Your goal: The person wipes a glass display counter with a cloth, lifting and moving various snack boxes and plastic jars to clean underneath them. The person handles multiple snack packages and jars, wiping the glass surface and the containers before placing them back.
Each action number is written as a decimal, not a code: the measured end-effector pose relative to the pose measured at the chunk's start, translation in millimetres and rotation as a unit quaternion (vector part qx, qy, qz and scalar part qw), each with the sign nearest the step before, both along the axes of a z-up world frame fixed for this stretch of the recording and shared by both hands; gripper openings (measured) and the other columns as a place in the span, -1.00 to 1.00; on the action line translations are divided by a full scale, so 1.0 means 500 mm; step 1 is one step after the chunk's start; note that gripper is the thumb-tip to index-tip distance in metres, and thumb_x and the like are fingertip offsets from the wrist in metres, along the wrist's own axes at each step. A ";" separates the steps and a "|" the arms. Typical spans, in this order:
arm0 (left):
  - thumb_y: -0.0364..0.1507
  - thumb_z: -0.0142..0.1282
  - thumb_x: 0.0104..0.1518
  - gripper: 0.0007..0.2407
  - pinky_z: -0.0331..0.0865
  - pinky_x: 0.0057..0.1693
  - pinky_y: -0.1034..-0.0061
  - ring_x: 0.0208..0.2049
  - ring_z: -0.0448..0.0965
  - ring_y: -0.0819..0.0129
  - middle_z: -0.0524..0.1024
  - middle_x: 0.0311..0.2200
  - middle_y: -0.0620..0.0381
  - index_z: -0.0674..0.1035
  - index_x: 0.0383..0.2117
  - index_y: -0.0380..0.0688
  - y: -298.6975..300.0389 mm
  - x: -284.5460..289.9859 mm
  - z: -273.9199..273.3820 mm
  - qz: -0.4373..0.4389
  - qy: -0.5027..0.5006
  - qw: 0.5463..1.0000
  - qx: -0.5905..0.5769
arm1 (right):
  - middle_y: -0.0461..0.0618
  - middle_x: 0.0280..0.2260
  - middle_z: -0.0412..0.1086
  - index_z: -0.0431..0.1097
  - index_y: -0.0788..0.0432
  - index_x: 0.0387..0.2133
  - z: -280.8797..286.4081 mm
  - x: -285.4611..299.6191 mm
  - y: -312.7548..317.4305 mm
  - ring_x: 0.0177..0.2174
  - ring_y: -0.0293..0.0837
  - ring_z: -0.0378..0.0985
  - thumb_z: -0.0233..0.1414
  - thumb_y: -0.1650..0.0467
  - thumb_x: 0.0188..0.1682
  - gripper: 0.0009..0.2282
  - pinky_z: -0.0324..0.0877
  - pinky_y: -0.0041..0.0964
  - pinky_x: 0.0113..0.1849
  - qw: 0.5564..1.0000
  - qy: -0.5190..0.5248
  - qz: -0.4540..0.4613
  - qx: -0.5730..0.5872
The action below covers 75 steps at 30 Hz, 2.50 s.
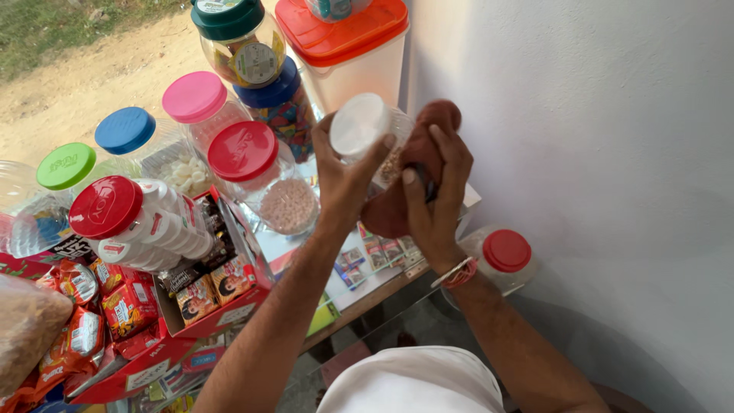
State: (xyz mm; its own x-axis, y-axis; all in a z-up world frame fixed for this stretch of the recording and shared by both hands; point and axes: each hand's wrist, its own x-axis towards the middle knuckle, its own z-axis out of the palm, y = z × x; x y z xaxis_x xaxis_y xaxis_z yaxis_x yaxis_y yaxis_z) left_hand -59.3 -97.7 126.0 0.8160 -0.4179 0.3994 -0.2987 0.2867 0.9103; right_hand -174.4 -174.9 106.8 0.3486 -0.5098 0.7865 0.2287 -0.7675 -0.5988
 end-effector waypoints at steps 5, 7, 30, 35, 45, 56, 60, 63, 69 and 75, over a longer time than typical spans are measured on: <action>-0.35 0.47 -0.03 -0.33 0.47 0.21 0.45 0.10 0.53 0.29 0.44 0.04 -0.04 0.29 0.16 -0.33 0.022 0.006 0.020 -0.085 -0.024 0.996 0.027 | 0.11 0.11 0.35 0.28 0.25 0.16 0.070 0.006 -0.062 0.15 -0.04 0.42 -0.01 0.40 0.18 -0.69 0.30 -0.24 0.24 0.987 0.000 0.158 0.026; -0.36 0.47 -0.07 -0.31 0.47 0.20 0.45 0.09 0.54 0.29 0.47 0.04 -0.03 0.31 0.18 -0.33 0.043 0.008 0.030 -0.170 -0.001 0.985 0.036 | 0.05 -0.05 0.36 0.32 0.28 -0.02 0.103 0.024 -0.133 0.01 -0.12 0.39 -0.02 0.39 0.26 -0.83 0.33 -0.24 0.20 0.921 0.029 0.357 0.155; -0.12 0.42 0.04 -0.14 0.25 0.45 0.21 0.41 0.24 0.11 0.25 0.33 -0.13 0.18 0.38 -0.34 0.026 0.024 0.060 -0.239 -0.002 0.970 -0.034 | 0.02 -0.01 0.37 0.28 0.21 0.05 -0.001 -0.032 -0.110 -0.01 -0.13 0.43 -0.14 0.27 0.16 -0.69 0.37 -0.15 0.01 0.852 0.038 0.355 0.384; -0.01 0.35 -0.05 -0.14 0.40 0.34 0.21 0.30 0.42 0.05 0.33 0.25 -0.18 0.22 0.30 -0.33 0.026 -0.019 0.034 -0.014 -0.013 0.999 0.039 | 0.08 -0.12 0.18 0.22 0.26 0.19 -0.023 0.005 -0.091 -0.16 -0.01 0.19 -0.10 0.28 0.22 -0.63 0.17 -0.05 -0.15 0.838 -0.045 0.163 0.518; -0.18 0.50 -0.15 -0.07 0.38 0.33 0.25 0.26 0.43 0.16 0.38 0.21 -0.15 0.17 0.35 -0.34 0.064 -0.008 0.038 -0.130 -0.106 0.981 0.096 | -0.02 -0.17 0.31 0.23 0.28 0.12 0.046 -0.013 -0.049 -0.15 -0.21 0.31 -0.10 0.27 0.34 -0.70 0.25 -0.31 0.06 0.950 -0.113 0.211 0.202; -0.11 0.51 -0.15 -0.08 0.47 0.24 0.22 0.12 0.54 0.07 0.48 0.07 -0.17 0.23 0.30 -0.39 0.041 -0.022 0.036 -0.137 0.103 0.981 -0.090 | 0.07 0.13 0.33 0.19 0.24 0.22 0.043 0.012 -0.091 0.16 -0.01 0.35 0.02 0.24 0.21 -0.58 0.32 -0.17 0.19 0.960 -0.058 0.213 0.175; -0.11 0.45 -0.12 -0.15 0.59 0.09 0.09 0.05 0.61 0.02 0.47 0.05 -0.16 0.20 0.27 -0.23 0.044 -0.006 0.067 -0.089 0.180 0.974 -0.109 | 0.05 0.12 0.34 0.18 0.22 0.24 0.017 -0.002 -0.022 0.12 -0.04 0.39 0.09 0.25 0.13 -0.52 0.36 -0.19 0.15 0.952 -0.013 0.245 0.180; -0.13 0.45 0.00 -0.18 0.53 0.23 0.10 0.15 0.56 0.01 0.43 0.11 -0.24 0.23 0.32 -0.28 0.026 -0.036 0.066 -0.040 0.086 0.984 -0.148 | 0.03 0.11 0.34 0.17 0.20 0.25 0.017 -0.010 -0.010 0.10 -0.06 0.42 0.14 0.26 0.07 -0.47 0.39 -0.20 0.13 0.953 0.024 0.265 0.146; -0.22 0.58 0.13 -0.13 0.28 0.46 0.18 0.36 0.24 0.16 0.21 0.30 -0.04 0.12 0.42 -0.18 0.023 -0.008 0.044 0.171 -0.274 0.945 -0.049 | -0.02 0.09 0.36 0.14 0.16 0.28 0.063 -0.051 0.024 0.05 -0.10 0.47 0.23 0.27 -0.04 -0.37 0.46 -0.21 0.08 0.955 0.103 0.279 -0.009; -0.18 0.63 0.13 -0.10 0.44 0.33 0.18 0.40 0.24 0.09 0.15 0.41 -0.09 0.09 0.41 -0.17 0.127 0.167 0.103 0.260 -0.275 0.925 -0.020 | -0.03 -0.02 0.39 0.24 0.07 0.25 0.095 -0.106 0.047 -0.10 -0.10 0.51 0.13 0.28 -0.02 -0.48 0.49 -0.22 -0.16 0.952 0.132 0.266 0.072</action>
State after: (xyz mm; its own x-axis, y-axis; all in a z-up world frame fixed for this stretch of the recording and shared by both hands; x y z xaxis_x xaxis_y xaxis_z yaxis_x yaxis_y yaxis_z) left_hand 24.2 -34.0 177.5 0.5710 -0.0017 0.8210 -0.8210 0.0030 0.5710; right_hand -227.3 -151.5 154.2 0.7634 -0.3020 0.5710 0.3893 -0.4903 -0.7798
